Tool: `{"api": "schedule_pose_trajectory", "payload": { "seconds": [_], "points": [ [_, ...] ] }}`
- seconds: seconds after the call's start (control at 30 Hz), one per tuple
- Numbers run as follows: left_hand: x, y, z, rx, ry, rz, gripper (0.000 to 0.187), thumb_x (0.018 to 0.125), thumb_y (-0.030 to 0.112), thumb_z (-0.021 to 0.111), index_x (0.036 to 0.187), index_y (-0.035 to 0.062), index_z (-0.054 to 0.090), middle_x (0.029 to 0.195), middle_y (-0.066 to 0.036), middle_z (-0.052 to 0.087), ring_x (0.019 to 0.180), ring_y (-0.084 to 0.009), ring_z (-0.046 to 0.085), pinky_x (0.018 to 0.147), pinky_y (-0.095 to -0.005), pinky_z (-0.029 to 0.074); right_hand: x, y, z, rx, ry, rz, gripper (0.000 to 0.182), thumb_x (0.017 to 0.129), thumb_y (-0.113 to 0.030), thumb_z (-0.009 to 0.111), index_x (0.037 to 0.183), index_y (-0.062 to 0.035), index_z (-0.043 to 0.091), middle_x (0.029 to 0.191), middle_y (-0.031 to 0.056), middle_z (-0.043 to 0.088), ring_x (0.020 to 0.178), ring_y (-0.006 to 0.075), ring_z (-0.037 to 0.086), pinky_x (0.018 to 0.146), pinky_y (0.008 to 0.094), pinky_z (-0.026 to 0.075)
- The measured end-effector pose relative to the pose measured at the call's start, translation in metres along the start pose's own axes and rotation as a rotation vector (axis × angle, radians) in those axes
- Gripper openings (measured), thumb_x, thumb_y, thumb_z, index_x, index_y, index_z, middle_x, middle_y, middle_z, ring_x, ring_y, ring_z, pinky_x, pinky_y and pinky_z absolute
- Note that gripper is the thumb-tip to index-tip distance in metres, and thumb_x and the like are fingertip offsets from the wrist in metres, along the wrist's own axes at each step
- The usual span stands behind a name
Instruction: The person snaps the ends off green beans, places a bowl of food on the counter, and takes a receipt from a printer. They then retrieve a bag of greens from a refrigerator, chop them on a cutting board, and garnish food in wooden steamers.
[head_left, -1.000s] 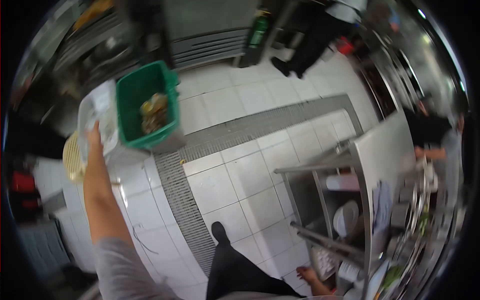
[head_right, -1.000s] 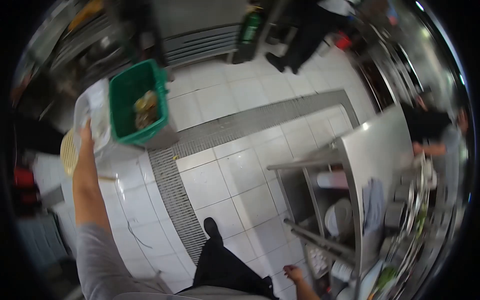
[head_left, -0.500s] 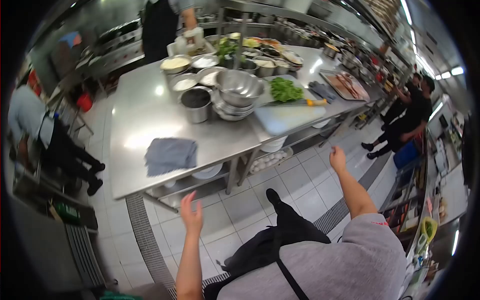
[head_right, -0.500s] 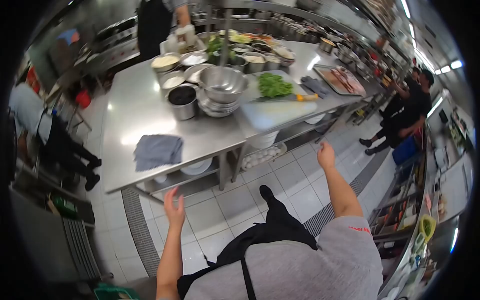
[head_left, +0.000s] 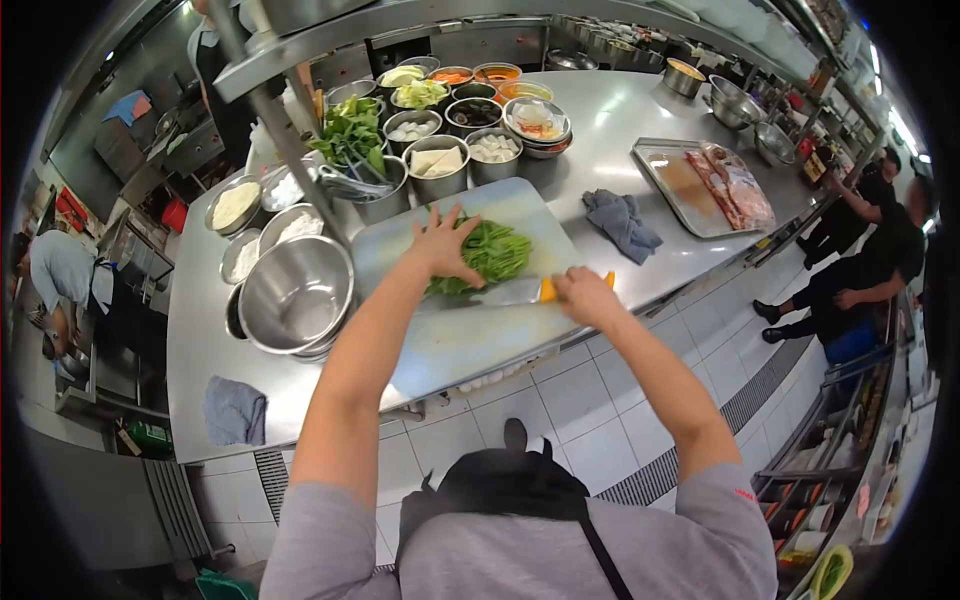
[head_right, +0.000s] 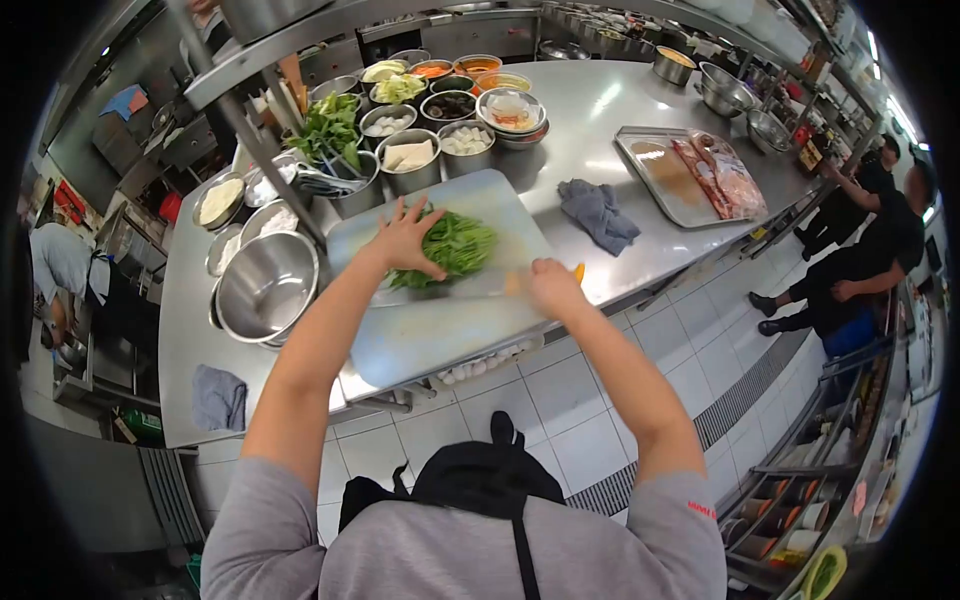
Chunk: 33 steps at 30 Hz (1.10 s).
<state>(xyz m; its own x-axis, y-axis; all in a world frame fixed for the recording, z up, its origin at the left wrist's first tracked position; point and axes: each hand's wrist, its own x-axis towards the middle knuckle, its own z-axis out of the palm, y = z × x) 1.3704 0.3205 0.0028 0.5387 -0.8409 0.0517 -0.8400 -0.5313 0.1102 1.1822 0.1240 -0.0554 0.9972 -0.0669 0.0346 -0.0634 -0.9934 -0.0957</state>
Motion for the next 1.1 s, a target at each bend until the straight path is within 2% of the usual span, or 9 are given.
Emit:
{"api": "schedule_pose_trajectory", "payload": {
  "seconds": [0.03, 0.2, 0.37, 0.47, 0.53, 0.6, 0.67, 0.77, 1.1],
  "points": [
    [0.009, -0.007, 0.008, 0.059, -0.154, -0.02, 0.102, 0.044, 0.046, 0.077, 0.128, 0.008, 0.033, 0.131, -0.018, 0.031, 0.119, -0.0373, 0.031, 0.096, -0.0431, 0.031, -0.005, -0.001, -0.003, 0.01, -0.094, 0.013, 0.03, 0.065, -0.015, 0.055, 0.092, -0.0028, 0.053, 0.096, 0.0156, 0.054, 0.091, 0.0311, 0.052, 0.077, 0.0398, 0.043],
    [0.021, -0.019, 0.02, -0.231, -0.235, -0.006, 0.091, 0.046, 0.038, 0.076, 0.12, -0.0007, 0.041, 0.112, -0.02, 0.05, 0.101, -0.0331, 0.049, 0.089, -0.034, 0.039, -0.078, -0.003, -0.035, 0.238, -0.131, 0.15, 0.022, 0.062, -0.018, 0.057, 0.077, -0.0013, 0.054, 0.079, 0.0161, 0.058, 0.075, 0.033, 0.056, 0.066, 0.04, 0.046],
    [-0.017, -0.018, 0.025, -0.262, -0.141, -0.121, 0.088, 0.044, 0.035, 0.077, 0.12, 0.0049, 0.042, 0.106, -0.017, 0.052, 0.095, -0.0332, 0.052, 0.081, -0.0369, 0.044, -0.197, 0.04, -0.077, 0.807, -0.513, 0.61, 0.03, 0.068, -0.024, 0.064, 0.082, 0.0011, 0.058, 0.068, 0.016, 0.06, 0.06, 0.0323, 0.058, 0.055, 0.0339, 0.047],
    [-0.044, 0.011, 0.012, -0.212, -0.084, -0.196, 0.086, 0.046, 0.032, 0.077, 0.121, 0.009, 0.041, 0.107, -0.014, 0.052, 0.091, -0.0342, 0.052, 0.08, -0.0382, 0.044, -0.213, 0.019, -0.097, 0.965, -0.497, 0.697, 0.029, 0.074, -0.021, 0.062, 0.092, 0.0005, 0.055, 0.068, 0.0168, 0.059, 0.061, 0.0338, 0.059, 0.054, 0.0355, 0.047],
    [-0.052, 0.022, 0.013, -0.21, -0.013, -0.216, 0.082, 0.049, 0.034, 0.076, 0.12, 0.0121, 0.041, 0.108, -0.011, 0.052, 0.089, -0.0338, 0.051, 0.079, -0.0395, 0.044, -0.194, -0.018, -0.078, 0.804, -0.106, 0.535, 0.036, 0.077, -0.012, 0.058, 0.109, -0.0022, 0.045, 0.058, 0.0067, 0.055, 0.048, 0.0144, 0.054, 0.047, 0.0275, 0.044],
    [-0.053, 0.024, 0.017, -0.186, 0.114, -0.209, 0.074, 0.051, 0.038, 0.075, 0.114, 0.0115, 0.046, 0.106, -0.009, 0.053, 0.091, -0.0314, 0.051, 0.078, -0.0396, 0.043, -0.157, -0.046, -0.06, 0.766, -0.049, 0.427, 0.042, 0.08, -0.01, 0.055, 0.117, -0.0038, 0.036, 0.061, 0.0122, 0.057, 0.051, 0.0247, 0.057, 0.048, 0.0341, 0.045],
    [-0.051, 0.022, 0.02, -0.163, 0.084, -0.208, 0.07, 0.053, 0.039, 0.075, 0.111, 0.0112, 0.047, 0.104, -0.008, 0.053, 0.091, -0.0304, 0.05, 0.078, -0.0396, 0.043, -0.122, -0.068, -0.048, 0.692, 0.166, 0.254, 0.039, 0.081, -0.012, 0.053, 0.115, -0.0039, 0.036, 0.066, 0.0193, 0.057, 0.058, 0.0377, 0.056, 0.052, 0.0427, 0.044],
    [-0.051, 0.02, 0.022, -0.123, 0.035, -0.202, 0.063, 0.055, 0.041, 0.073, 0.106, 0.0107, 0.05, 0.102, -0.007, 0.054, 0.091, -0.0288, 0.05, 0.076, -0.0396, 0.043, -0.095, -0.083, -0.047, 0.672, 0.01, 0.252, 0.035, 0.082, -0.013, 0.052, 0.111, -0.0029, 0.036, 0.069, 0.0237, 0.057, 0.064, 0.0441, 0.053, 0.056, 0.0482, 0.042],
    [-0.048, 0.017, 0.029, -0.119, 0.048, -0.115, 0.049, 0.057, 0.034, 0.073, 0.093, 0.0088, 0.052, 0.093, -0.003, 0.055, 0.085, -0.0263, 0.049, 0.069, -0.041, 0.042, -0.058, -0.077, -0.049, 0.586, -0.302, 0.265, 0.028, 0.083, -0.015, 0.049, 0.101, -0.0027, 0.032, 0.068, 0.027, 0.055, 0.064, 0.0455, 0.053, 0.058, 0.05, 0.042]
  ]
}}
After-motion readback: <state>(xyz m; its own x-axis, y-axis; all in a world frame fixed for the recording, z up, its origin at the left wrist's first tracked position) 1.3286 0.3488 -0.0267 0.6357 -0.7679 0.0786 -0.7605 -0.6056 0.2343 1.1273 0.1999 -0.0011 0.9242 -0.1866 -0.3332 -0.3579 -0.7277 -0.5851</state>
